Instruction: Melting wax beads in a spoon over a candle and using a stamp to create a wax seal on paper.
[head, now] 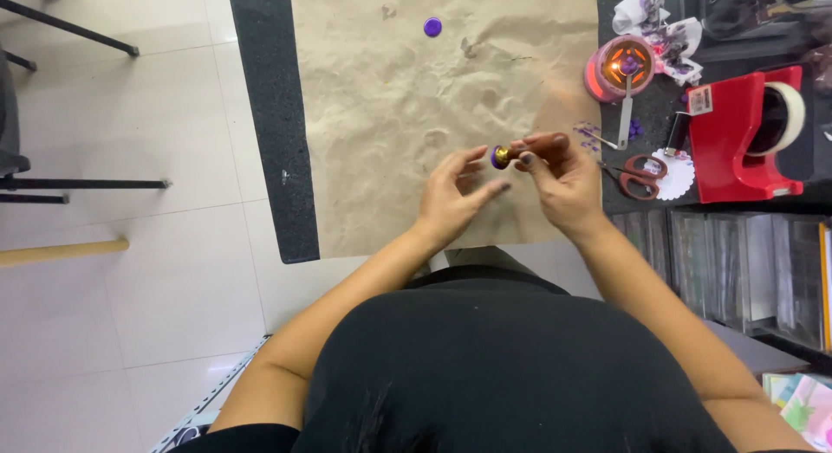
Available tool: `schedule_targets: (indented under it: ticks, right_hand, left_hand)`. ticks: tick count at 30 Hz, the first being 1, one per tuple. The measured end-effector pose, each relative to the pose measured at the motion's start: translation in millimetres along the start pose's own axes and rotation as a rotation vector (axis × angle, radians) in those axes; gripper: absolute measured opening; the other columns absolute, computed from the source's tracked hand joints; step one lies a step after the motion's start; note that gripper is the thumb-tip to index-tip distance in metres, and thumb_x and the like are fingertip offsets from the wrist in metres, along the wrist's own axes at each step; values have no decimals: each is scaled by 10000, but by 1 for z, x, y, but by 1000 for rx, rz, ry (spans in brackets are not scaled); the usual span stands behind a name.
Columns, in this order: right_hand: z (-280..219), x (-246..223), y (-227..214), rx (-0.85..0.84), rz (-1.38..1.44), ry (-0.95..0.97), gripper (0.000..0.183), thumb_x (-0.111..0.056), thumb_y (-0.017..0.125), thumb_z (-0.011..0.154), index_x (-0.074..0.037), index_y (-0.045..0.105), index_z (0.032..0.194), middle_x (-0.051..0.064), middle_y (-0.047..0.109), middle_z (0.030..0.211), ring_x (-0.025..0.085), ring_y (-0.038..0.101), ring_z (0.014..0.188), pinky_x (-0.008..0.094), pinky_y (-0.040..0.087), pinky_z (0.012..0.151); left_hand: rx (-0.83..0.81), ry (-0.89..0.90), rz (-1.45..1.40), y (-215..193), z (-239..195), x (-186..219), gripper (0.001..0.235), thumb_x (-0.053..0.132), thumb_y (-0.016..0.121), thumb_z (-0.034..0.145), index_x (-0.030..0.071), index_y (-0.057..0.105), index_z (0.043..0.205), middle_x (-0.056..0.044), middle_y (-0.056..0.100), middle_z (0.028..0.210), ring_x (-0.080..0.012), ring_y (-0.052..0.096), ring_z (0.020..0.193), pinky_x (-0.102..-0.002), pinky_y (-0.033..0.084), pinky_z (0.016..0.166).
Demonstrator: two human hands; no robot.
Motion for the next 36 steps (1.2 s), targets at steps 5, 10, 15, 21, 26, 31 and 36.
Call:
schedule_targets:
  ticks: [5,10,15,21,26,31,36]
  right_hand:
    - [0,-3,36,92,-14,-106,195,29,704,998,49,642,1181,198,754,1046,250,754,975,350,649,835]
    - [-3,-30,57,133,-74,-206,144,23,695,1010,41,643,1143,201,747,1069,269,747,1026,372,636,849]
    - [-5,-28,57,124,-78,-239,141,30,649,1030,53,617,1166,207,736,1118,258,728,1067,372,618,895]
    - [-5,-29,58,132,-54,-229,141,21,628,1038,40,608,1176,202,729,1132,239,727,1048,353,628,874]
    - [-6,-29,59,130,-19,-220,143,16,617,1046,30,604,1188,188,725,1139,218,719,1044,344,632,873]
    - [-7,-23,59,146,46,-156,144,-14,609,1055,14,596,1196,191,719,1146,229,727,1045,374,644,892]
    - [-1,-27,59,179,150,-26,124,-103,572,1084,-39,574,1191,137,731,1128,173,732,1019,336,664,878]
  left_hand:
    - [116,-229,-508,0,8,6,400,106,834,891,-2,701,1253,-178,755,1102,-250,751,1007,-328,640,874]
    - [200,-243,-593,-9,5,20,250,125,732,984,-21,729,1187,-231,763,1053,-322,755,1004,-421,639,890]
    - [257,-253,-636,-9,4,14,222,156,691,1018,-8,743,1159,-196,775,1040,-285,762,996,-423,637,891]
    - [309,-192,-634,-9,2,22,208,138,638,1047,-34,731,1116,-190,766,1005,-280,757,973,-428,639,875]
    - [373,-164,-577,-8,4,11,208,118,594,1064,-52,712,1088,-197,757,974,-268,757,932,-411,646,835]
    - [429,-192,-557,-10,4,2,192,106,586,1060,-44,705,1055,-208,756,936,-283,768,877,-410,656,793]
    - [459,-299,-698,-11,6,-25,190,113,528,1073,-33,650,1061,-226,743,927,-293,770,841,-380,666,775]
Point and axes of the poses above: each hand's wrist, its own z-axis towards the middle knuckle, its own y-axis out of the palm, x = y × z, the point moved 8 cm from there along z, towards the middle knuckle
